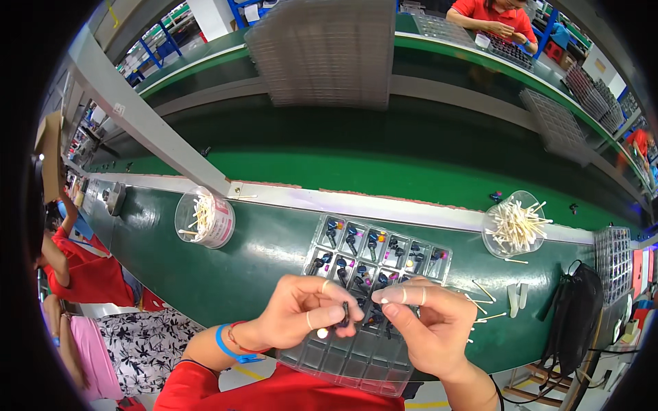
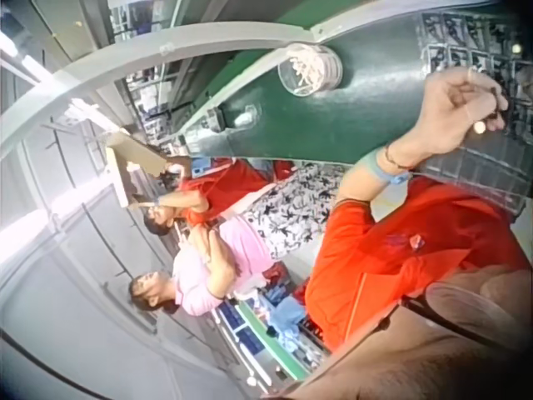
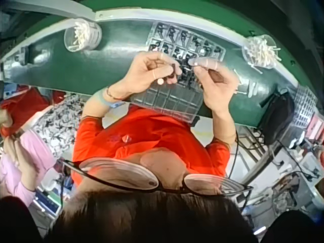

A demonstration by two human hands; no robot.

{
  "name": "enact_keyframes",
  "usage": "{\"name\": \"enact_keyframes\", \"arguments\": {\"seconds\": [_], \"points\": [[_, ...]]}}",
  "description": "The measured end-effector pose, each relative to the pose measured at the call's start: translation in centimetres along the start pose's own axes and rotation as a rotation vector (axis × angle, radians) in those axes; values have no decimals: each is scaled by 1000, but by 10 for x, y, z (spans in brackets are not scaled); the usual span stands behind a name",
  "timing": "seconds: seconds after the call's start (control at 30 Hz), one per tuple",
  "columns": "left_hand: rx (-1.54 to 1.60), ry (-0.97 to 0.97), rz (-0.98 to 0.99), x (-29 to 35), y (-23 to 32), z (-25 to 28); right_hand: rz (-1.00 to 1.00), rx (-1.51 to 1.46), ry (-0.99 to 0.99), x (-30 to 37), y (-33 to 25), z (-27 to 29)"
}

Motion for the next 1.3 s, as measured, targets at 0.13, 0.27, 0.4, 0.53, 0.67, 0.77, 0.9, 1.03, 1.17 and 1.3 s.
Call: {"name": "enact_keyframes", "arguments": {"seconds": [0.13, 0.27, 0.4, 0.53, 0.67, 0.77, 0.9, 1.03, 1.17, 1.3], "points": [[35, 50, -48, -6, -19, 14, 11, 108, 107, 2, 10, -5], [117, 24, -14, -5, -32, 10, 80, 341, 107, 3, 26, -4], [150, -78, -4, -3, -43, 8, 95, 519, 109, 6, 24, -1], [182, -66, 17, 1, -44, 10, -59, -172, 309, 21, 47, 7], [158, -45, 42, 0, -44, 9, -115, -547, 308, 18, 62, 11], [157, 0, 55, 0, -40, 7, -106, -663, 295, 17, 64, 11], [161, -4, 50, 0, -39, 8, -102, -742, 279, 16, 63, 9], [233, -41, -16, 2, -41, 10, -84, -739, 227, 16, 61, 7], [221, -23, 16, 1, -41, 11, -3, -588, 131, 16, 49, 2], [228, 34, 44, 0, -38, 8, 102, -378, -9, 17, 35, -3]]}}
Point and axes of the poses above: each hand's wrist, its own x-axis away from the middle knuckle, its own z-axis out of the back of the hand, y = z × x, the point moved 5 cm from there along -x, towards the middle knuckle, and after that the axes turned 14 degrees about -y, right-handed, at the moved point
